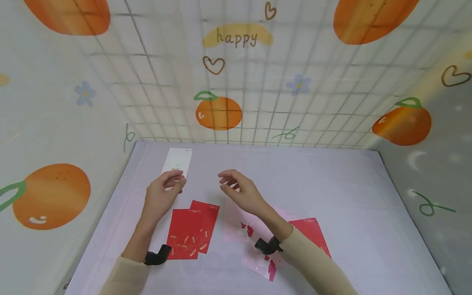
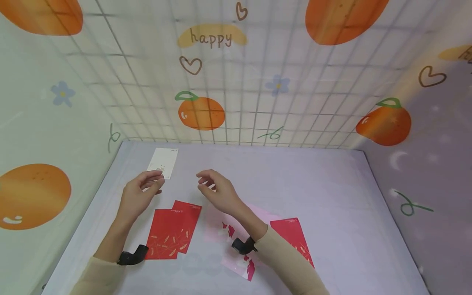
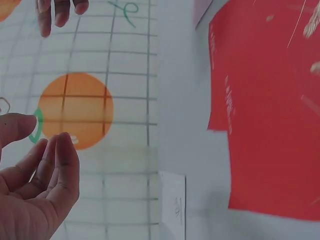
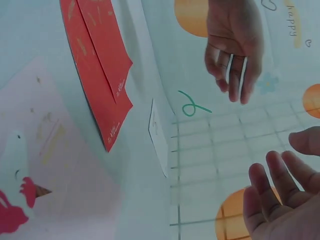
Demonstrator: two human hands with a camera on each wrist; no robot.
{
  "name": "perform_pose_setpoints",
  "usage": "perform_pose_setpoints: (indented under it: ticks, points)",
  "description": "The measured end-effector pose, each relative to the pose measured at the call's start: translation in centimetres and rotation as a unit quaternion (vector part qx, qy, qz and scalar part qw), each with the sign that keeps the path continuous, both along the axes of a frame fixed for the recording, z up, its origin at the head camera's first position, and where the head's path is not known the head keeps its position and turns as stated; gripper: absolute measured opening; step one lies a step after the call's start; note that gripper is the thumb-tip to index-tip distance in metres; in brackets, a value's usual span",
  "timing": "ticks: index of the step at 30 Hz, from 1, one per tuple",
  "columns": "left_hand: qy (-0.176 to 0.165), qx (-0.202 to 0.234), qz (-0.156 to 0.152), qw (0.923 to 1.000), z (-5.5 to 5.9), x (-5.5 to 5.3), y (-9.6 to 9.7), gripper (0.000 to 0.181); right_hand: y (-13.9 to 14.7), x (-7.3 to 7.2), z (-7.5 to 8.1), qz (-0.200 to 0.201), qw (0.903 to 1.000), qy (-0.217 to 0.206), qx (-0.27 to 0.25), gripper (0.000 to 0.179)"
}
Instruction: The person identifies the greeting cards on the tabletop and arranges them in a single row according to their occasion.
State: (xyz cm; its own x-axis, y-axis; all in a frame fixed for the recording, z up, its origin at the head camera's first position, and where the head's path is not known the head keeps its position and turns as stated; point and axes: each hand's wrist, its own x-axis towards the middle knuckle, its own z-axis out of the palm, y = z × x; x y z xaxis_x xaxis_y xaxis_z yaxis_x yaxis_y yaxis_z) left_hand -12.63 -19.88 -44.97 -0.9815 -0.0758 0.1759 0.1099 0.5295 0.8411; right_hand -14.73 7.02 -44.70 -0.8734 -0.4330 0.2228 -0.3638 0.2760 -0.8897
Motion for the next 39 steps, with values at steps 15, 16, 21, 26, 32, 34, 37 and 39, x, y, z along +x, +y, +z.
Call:
perform_pose_setpoints:
  ticks: [15, 16, 21, 26, 32, 34, 37, 39]
  points:
    - [-0.028, 0.043, -0.031, 0.9982, -0.9, 2.2, 2.9, 0.043, 3.4, 3.1, 0.1, -0.014, 0.9996, 0.020, -0.016, 0.031]
    - [-0.028, 0.046, -0.034, 0.9980, -0.8, 2.4, 3.1, 0.042, 3.6, 3.4, 0.1, -0.015, 0.9995, 0.021, -0.016, 0.031]
    - [-0.048, 0.057, -0.033, 0.9967, -0.6, 3.2, 4.0, 0.040, 4.5, 4.4, 0.1, -0.016, 0.9993, 0.026, -0.020, 0.031]
    - [-0.065, 0.061, -0.039, 0.9952, -0.8, 3.7, 4.7, 0.036, 5.1, 5.5, 0.2, -0.024, 0.9989, 0.035, -0.020, 0.033]
    - [-0.077, 0.090, -0.044, 0.9920, -1.2, 4.3, 5.5, 0.036, 5.7, 6.6, -0.1, -0.035, 0.9978, 0.055, -0.017, 0.035]
    - [-0.076, 0.096, -0.044, 0.9915, -1.4, 4.5, 5.7, 0.037, 5.8, 6.8, -0.3, -0.037, 0.9973, 0.061, -0.015, 0.035]
    - [-0.076, 0.107, -0.049, 0.9901, -1.9, 4.6, 5.8, 0.036, 5.9, 7.2, -0.8, -0.043, 0.9970, 0.064, -0.012, 0.037]
    - [-0.077, 0.108, -0.053, 0.9898, -2.2, 4.6, 5.9, 0.034, 5.9, 7.4, -1.2, -0.044, 0.9967, 0.067, -0.012, 0.037]
